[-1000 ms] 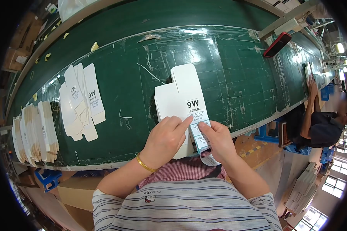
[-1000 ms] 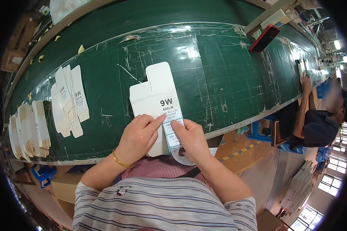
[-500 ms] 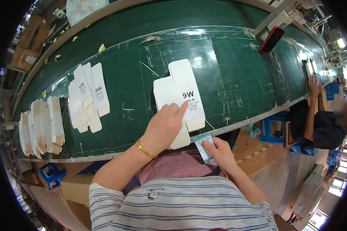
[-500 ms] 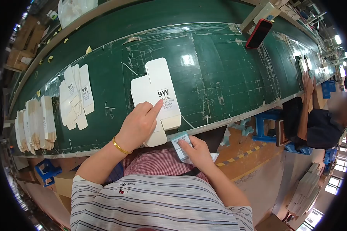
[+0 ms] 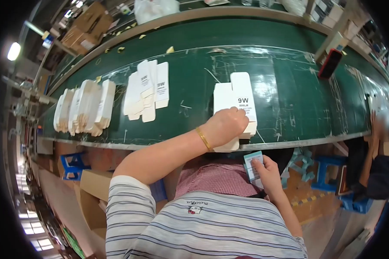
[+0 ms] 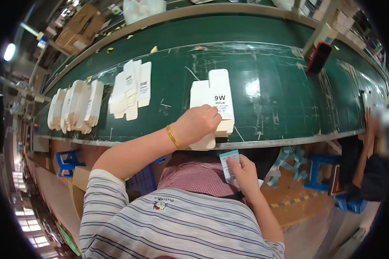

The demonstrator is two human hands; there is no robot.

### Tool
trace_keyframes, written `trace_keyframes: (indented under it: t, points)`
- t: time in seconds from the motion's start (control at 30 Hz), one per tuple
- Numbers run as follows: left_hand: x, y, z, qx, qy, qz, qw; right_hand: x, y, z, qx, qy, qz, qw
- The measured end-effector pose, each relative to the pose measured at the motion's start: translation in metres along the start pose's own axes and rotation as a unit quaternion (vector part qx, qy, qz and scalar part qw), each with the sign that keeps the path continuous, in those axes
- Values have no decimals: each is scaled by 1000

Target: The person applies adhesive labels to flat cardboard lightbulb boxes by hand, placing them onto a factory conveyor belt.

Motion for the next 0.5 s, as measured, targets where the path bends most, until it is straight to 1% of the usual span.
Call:
trace_keyframes:
  t: [0.03, 0.1, 0.17, 0.2, 0.23, 0.27, 0.33, 0.43, 0.47, 0.5]
  points:
    - [-7, -17, -1, 22, 17, -8, 1000, -2, 2, 0, -5, 2, 0, 1000]
    - [-28, -64, -11, 62, 3, -45, 997, -7, 6, 1, -12, 4, -1, 1000]
    - [-60, -92, -33, 134, -3, -11, 991, -10, 9, 1, -19, -16, -14, 1000]
    - [-77, -101, -49, 134, -24, 30, 990, -11, 11, 1, -23, -26, -21, 999]
    - [-94, -110, -65, 133, -45, 72, 987, -15, 11, 3, -29, -47, -45, 997]
    - [-112, -115, -83, 109, -71, 106, 986, -17, 10, 4, -30, -52, -55, 997]
    - [-149, -109, -118, -7, -176, 171, 969, -24, 9, 5, -40, -64, -62, 995]
    - [-112, -90, -127, 141, -189, 89, 968, -32, 13, 10, -37, -101, -67, 992]
    - [-83, -83, -119, 90, -245, -34, 965, -34, 15, 10, -35, -109, -65, 991]
    - [-54, -72, -111, 66, -261, -152, 951, -35, 17, 9, -36, -116, -63, 991]
Point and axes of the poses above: each hand's wrist, its own z-axis towards the middle knuckle, its own y-axis out of the palm, x = y × z, the point moved 3 cm from there along z, towards the middle knuckle, and after that the axes turned 7 degrees about -y, right-handed, at the moved point
